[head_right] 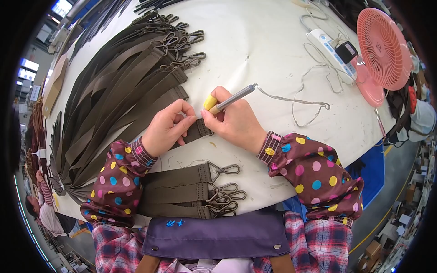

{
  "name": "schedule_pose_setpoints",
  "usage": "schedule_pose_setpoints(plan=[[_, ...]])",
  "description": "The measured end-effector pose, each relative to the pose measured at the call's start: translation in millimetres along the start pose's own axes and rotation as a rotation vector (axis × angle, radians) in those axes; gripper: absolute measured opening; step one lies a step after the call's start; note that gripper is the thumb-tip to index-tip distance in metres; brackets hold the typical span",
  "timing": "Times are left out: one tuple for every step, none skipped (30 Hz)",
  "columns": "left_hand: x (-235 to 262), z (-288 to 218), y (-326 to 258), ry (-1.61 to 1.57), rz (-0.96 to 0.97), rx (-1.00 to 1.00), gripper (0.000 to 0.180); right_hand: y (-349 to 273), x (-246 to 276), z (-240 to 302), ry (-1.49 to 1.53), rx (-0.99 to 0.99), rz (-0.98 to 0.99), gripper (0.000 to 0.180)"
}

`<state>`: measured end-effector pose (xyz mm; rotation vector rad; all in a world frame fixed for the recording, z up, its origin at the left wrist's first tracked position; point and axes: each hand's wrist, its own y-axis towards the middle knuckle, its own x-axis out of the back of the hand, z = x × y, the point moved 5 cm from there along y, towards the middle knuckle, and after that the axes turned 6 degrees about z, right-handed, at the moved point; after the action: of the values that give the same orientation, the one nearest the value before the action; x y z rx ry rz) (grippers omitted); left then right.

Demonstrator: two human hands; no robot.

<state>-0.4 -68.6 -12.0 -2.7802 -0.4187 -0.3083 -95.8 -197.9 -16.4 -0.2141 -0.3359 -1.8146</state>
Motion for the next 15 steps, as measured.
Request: schedule_pose_setpoints(plan=[[0.1,0.7,0.0,-0.009,-0.002,0.000,0.009,0.0,-0.3,-0.1,-0.003,-0.001,0.001,0.022],[1.7,-0.6,-1.0,-0.009,-0.003,0.002,0.009,-0.2,-0.9,-0.3,-0.002,-0.001,0.003,0.022],[4.7,-3.0,-2.0,0.052,0.000,0.021,0.009,-1.1,-0.3,-0.6,0.021,0.001,-0.006,0.021],[7.8,-4.2,-3.4,0.113,0.003,0.042,0.010,-2.1,0.2,-0.9,0.044,0.004,-0.015,0.021],[11.2,-3.1,-6.3,0.112,0.006,0.041,0.010,-3.8,0.3,-0.8,0.044,0.002,-0.017,0.021],[19.6,-13.6,-12.4,0.560,-0.139,-0.096,0.013,-5.9,0.6,0.3,0.066,-0.008,-0.016,0.020],[20.1,-26.7,-19.0,1.007,-0.286,-0.237,0.015,-7.9,1.2,1.2,0.089,-0.020,-0.015,0.019],[20.8,-27.8,-20.5,1.015,-0.283,-0.158,0.021,-10.2,2.5,2.4,0.088,-0.024,-0.017,0.019],[19.2,-32.4,-22.2,1.013,-0.284,-0.154,0.021,-12.1,2.7,3.8,0.098,-0.027,-0.002,0.019],[13.0,-34.8,-21.7,0.924,-0.182,-0.190,0.021,-13.3,2.9,4.1,0.109,-0.031,0.011,0.018],[6.1,-37.0,-20.5,0.833,-0.080,-0.226,0.021,-13.4,3.6,3.3,0.109,-0.034,0.013,0.018],[1.5,-35.8,-17.4,0.744,0.002,-0.152,0.020,-13.0,3.3,3.7,0.117,-0.029,0.030,0.018],[1.6,-33.7,-14.5,0.742,0.003,-0.150,0.020,-13.0,3.3,4.3,0.124,-0.025,0.046,0.018],[-0.7,-29.2,-9.6,0.703,0.057,-0.171,0.019,-13.7,4.2,5.5,0.124,-0.028,0.047,0.018],[-1.9,-25.5,-4.9,0.666,0.108,-0.191,0.018,-13.7,3.9,6.7,0.116,-0.030,0.071,0.018]])
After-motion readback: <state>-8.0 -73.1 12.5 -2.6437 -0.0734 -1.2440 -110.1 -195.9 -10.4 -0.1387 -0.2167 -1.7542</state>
